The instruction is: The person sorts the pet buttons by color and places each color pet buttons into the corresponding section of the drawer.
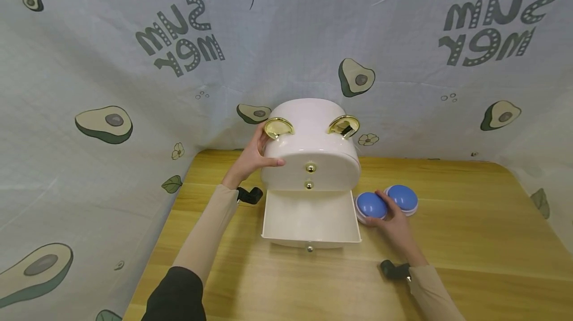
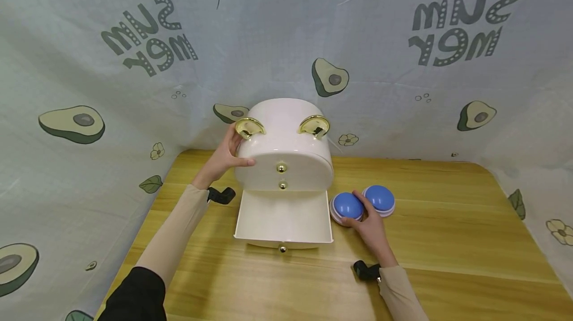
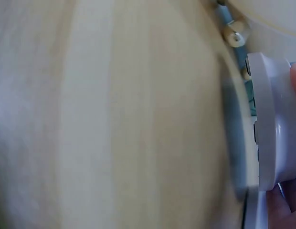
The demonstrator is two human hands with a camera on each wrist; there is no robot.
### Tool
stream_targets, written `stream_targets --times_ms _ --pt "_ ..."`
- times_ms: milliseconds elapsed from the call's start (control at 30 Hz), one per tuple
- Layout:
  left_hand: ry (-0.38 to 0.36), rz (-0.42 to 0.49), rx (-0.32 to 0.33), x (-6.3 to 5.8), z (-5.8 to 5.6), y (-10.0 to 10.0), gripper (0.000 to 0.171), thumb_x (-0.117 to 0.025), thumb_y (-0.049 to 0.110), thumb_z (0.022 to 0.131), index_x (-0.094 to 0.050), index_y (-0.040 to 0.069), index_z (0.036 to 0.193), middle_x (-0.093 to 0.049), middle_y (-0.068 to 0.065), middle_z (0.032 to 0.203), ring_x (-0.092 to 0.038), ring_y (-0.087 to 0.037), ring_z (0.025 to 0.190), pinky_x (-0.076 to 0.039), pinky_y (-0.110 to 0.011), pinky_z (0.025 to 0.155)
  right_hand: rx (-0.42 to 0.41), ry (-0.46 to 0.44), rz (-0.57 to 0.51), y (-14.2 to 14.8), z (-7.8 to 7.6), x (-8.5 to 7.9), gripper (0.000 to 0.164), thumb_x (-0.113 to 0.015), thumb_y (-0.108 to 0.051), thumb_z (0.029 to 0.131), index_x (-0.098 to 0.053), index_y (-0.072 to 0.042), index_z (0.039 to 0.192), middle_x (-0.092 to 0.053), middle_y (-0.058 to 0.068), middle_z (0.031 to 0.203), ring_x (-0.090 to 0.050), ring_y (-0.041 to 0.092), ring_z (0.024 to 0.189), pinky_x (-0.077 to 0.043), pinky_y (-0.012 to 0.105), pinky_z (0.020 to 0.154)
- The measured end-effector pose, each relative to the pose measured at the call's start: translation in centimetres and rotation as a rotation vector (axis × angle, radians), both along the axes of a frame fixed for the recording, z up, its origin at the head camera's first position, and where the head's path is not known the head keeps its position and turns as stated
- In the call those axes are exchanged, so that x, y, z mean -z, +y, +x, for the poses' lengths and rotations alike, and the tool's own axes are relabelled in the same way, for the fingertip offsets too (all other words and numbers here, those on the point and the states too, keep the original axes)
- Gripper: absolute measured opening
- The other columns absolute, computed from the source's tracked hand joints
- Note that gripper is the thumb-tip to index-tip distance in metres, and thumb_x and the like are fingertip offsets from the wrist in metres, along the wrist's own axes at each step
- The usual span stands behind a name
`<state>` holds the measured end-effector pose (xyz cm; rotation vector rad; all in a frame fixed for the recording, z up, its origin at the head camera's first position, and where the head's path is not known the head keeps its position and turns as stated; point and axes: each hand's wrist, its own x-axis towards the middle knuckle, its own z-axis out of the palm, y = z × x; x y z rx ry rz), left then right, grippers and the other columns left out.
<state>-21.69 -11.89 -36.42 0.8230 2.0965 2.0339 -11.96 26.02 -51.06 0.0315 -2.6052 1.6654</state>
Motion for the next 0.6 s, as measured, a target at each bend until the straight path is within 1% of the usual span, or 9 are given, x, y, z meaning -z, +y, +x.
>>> stream_targets --times_ms 67,167,233,267,367,433,500,600 --pt "-0.004 -0.002 0.003 -0.5 0.4 0.1 0.095 -0.072 -0.014 0.071 -0.017 0.004 0.146 -0.025 -0.014 0.153 -0.016 -0.017 0.143 -0.014 -0.036 0.114 0.003 0.011 -0.012 0.1 0.2 -0.2 0.081 -0.079 -0.006 0.077 -0.036 -0.001 0.145 -0.032 0.023 0.148 -0.026 0.043 0.134 -0.024 0.042 0.11" --pt "-0.009 -0.002 0.004 -0.8 0.6 0.1 0.095 -0.073 -0.013 0.072 -0.016 0.004 0.146 -0.024 -0.014 0.153 -0.016 -0.017 0.143 -0.013 -0.037 0.114 0.0 0.038 -0.012 0.1 0.5 -0.8 0.08 -0.078 -0.006 0.077 -0.037 -0.002 0.145 -0.035 0.023 0.146 -0.027 0.039 0.134 -0.024 0.02 0.104" --pt "-0.012 -0.002 0.005 -0.9 0.7 0.1 0.095 -0.073 -0.013 0.072 -0.016 0.004 0.146 -0.024 -0.014 0.153 -0.016 -0.017 0.143 -0.013 -0.037 0.114 0.002 0.064 -0.018 0.1 0.6 -1.2 0.079 -0.078 -0.004 0.077 -0.038 -0.002 0.144 -0.039 0.024 0.144 -0.031 0.031 0.134 -0.024 0.011 0.098" --pt "-0.012 0.0 0.006 -0.9 0.7 0.2 0.095 -0.073 -0.013 0.072 -0.016 0.004 0.146 -0.024 -0.014 0.153 -0.016 -0.017 0.143 -0.013 -0.037 0.114 0.003 0.075 -0.019 0.1 0.7 -1.5 0.078 -0.078 -0.003 0.077 -0.038 -0.001 0.144 -0.04 0.023 0.143 -0.032 0.025 0.133 -0.024 0.009 0.097" --pt "-0.012 0.001 0.003 -0.8 0.7 0.2 0.096 -0.071 -0.016 0.071 -0.015 0.004 0.146 -0.024 -0.014 0.153 -0.016 -0.016 0.142 -0.014 -0.036 0.114 -0.005 0.097 -0.037 0.1 1.0 -2.2 0.078 -0.078 -0.001 0.077 -0.038 0.0 0.144 -0.043 0.02 0.142 -0.035 0.004 0.128 -0.026 0.005 0.095" --pt "-0.01 0.006 0.004 -0.8 0.6 0.2 0.095 -0.07 -0.017 0.071 -0.015 0.004 0.146 -0.024 -0.014 0.153 -0.016 -0.016 0.142 -0.014 -0.036 0.114 -0.014 0.11 -0.067 0.0 1.2 -2.6 0.078 -0.077 0.001 0.077 -0.037 0.0 0.144 -0.045 0.015 0.142 -0.036 -0.004 0.123 -0.028 0.005 0.095" --pt "-0.01 0.007 0.003 -0.8 0.6 0.1 0.096 -0.071 -0.017 0.071 -0.015 0.004 0.146 -0.024 -0.014 0.153 -0.016 -0.016 0.142 -0.015 -0.035 0.114 -0.022 0.118 -0.098 0.0 1.3 -3.1 0.078 -0.076 0.003 0.078 -0.037 -0.001 0.145 -0.047 0.009 0.142 -0.037 -0.006 0.121 -0.031 0.007 0.094" --pt "-0.014 0.006 0.003 -0.8 0.6 0.1 0.096 -0.071 -0.017 0.071 -0.015 0.004 0.146 -0.024 -0.014 0.153 -0.016 -0.016 0.142 -0.015 -0.035 0.114 -0.03 0.132 -0.128 0.0 1.5 -3.7 0.078 -0.074 0.006 0.078 -0.037 -0.004 0.146 -0.048 0.001 0.141 -0.04 -0.004 0.121 -0.034 0.009 0.093"
